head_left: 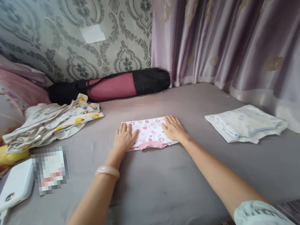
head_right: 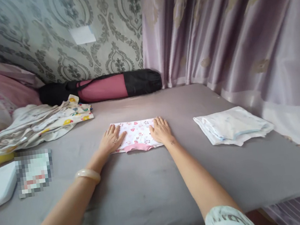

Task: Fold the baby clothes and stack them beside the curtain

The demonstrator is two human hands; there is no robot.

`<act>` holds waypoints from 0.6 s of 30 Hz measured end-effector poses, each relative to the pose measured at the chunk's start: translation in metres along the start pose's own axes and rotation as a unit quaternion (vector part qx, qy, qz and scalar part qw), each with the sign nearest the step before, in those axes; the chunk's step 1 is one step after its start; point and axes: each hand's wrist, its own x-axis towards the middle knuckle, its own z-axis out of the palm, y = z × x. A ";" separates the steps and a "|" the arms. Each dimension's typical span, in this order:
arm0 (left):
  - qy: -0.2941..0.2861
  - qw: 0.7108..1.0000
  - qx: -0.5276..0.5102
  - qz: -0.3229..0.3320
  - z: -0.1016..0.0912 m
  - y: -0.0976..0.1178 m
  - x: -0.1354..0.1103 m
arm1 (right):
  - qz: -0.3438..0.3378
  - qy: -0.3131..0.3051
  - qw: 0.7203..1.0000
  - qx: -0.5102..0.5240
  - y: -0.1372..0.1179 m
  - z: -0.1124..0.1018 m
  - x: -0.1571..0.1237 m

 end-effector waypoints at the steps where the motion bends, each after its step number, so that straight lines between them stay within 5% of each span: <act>1: 0.001 1.000 -0.003 0.002 0.001 0.000 0.000 | 0.002 -0.003 1.000 0.000 0.000 0.001 0.001; 9: 0.101 0.994 0.007 -0.034 -0.014 0.022 -0.020 | -0.011 -0.001 0.999 -0.030 -0.021 -0.013 -0.004; 14: 0.039 0.999 -0.015 0.002 -0.014 0.043 -0.040 | -0.027 0.001 1.000 0.009 -0.062 -0.005 -0.011; 18: 0.016 1.000 -0.022 0.009 -0.009 0.042 -0.043 | -0.020 -0.007 1.000 -0.013 -0.072 0.006 -0.013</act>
